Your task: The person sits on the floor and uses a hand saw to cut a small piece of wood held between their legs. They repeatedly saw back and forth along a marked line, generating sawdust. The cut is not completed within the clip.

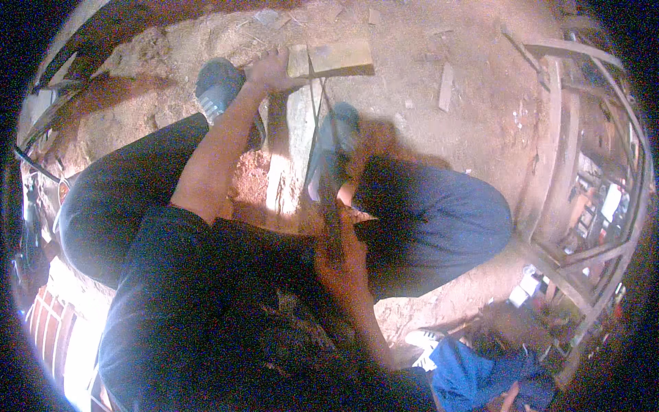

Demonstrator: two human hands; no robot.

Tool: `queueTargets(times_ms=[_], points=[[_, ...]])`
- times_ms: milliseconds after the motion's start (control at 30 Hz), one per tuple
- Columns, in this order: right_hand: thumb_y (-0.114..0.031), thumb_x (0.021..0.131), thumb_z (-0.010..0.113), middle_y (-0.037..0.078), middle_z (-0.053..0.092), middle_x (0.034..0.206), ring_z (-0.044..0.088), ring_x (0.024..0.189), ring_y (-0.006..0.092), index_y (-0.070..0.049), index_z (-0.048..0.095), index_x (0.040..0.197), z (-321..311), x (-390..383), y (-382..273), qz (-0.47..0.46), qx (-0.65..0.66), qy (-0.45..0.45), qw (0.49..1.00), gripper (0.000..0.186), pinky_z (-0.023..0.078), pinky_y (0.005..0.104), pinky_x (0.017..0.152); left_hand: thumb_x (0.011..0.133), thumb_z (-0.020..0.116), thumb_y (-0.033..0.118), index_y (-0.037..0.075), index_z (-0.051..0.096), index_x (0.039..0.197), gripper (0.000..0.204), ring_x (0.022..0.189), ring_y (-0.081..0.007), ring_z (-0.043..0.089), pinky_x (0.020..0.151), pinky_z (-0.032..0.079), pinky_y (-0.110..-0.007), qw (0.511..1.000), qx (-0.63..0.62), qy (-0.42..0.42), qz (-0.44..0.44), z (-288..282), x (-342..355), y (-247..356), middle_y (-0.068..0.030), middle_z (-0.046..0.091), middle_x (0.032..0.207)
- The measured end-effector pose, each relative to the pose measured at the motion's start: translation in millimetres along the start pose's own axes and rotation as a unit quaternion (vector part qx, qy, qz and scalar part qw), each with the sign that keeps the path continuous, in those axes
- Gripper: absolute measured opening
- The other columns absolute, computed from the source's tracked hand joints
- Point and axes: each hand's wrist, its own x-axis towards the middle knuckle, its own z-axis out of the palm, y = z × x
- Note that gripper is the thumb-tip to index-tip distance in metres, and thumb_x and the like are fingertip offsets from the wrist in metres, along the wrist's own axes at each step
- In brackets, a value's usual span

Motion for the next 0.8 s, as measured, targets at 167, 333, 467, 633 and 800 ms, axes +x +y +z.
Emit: queueTargets(times_ms=[167, 333, 467, 633, 800], points=[[-0.010, 0.090, 0.058, 0.021, 0.065, 0.111, 0.066, 0.096, 0.0198, 0.002, 0.044, 0.136, -1.0, 10.7, -2.6, 0.008, 0.026, -0.044, 0.999, 0.049, 0.051, 0.0326, 0.082, 0.063, 0.065, 0.076, 0.003, 0.033, 0.141, 0.112, 0.126, -0.0415, 0.046, 0.104, 0.034, -0.059, 1.000, -0.022, 0.006, 0.003, -5.1, -4.5, 0.2, -0.0273, 0.044, 0.138], [-0.011, 0.089, 0.057, 0.021, 0.065, 0.104, 0.066, 0.090, 0.0246, 0.001, 0.044, 0.136, -7.2, -0.8, 0.3, 0.079, -0.031, -0.048, 0.995, 0.050, 0.052, 0.0330, 0.077, 0.064, 0.064, 0.077, 0.004, 0.036, 0.139, 0.108, 0.125, -0.0411, 0.046, 0.103, 0.033, -0.060, 0.999, -0.018, 0.048, 0.008, 4.7, -1.8, -1.6, -0.0260, 0.046, 0.136], [-0.011, 0.090, 0.057, 0.023, 0.065, 0.110, 0.067, 0.098, 0.0275, 0.000, 0.043, 0.138, -0.4, 16.4, 8.8, 0.106, -0.014, -0.096, 0.990, 0.051, 0.052, 0.0340, 0.080, 0.063, 0.063, 0.078, 0.003, 0.039, 0.137, 0.108, 0.124, -0.0413, 0.047, 0.103, 0.033, -0.060, 0.997, -0.006, 0.073, 0.014, 13.3, -0.9, -4.1, -0.0252, 0.048, 0.133], [-0.007, 0.088, 0.058, 0.016, 0.064, 0.086, 0.060, 0.065, 0.0212, 0.001, 0.047, 0.133, -6.0, 1.4, 12.4, -0.025, -0.028, -0.002, 0.999, 0.048, 0.049, 0.0322, 0.061, 0.062, 0.064, 0.078, 0.002, 0.040, 0.135, 0.107, 0.126, -0.0408, 0.046, 0.104, 0.033, -0.060, 0.996, -0.005, 0.084, 0.011, 10.2, -2.1, -3.1, -0.0239, 0.048, 0.134], [-0.006, 0.088, 0.058, 0.017, 0.066, 0.091, 0.066, 0.074, 0.0224, 0.001, 0.048, 0.133, 1.6, 10.1, 20.3, -0.067, 0.021, -0.006, 0.998, 0.047, 0.050, 0.0346, 0.064, 0.061, 0.065, 0.078, 0.001, 0.040, 0.136, 0.110, 0.127, -0.0407, 0.044, 0.105, 0.032, -0.059, 0.999, -0.026, 0.048, 0.007, 4.9, 1.2, -2.1, -0.0237, 0.047, 0.136]])
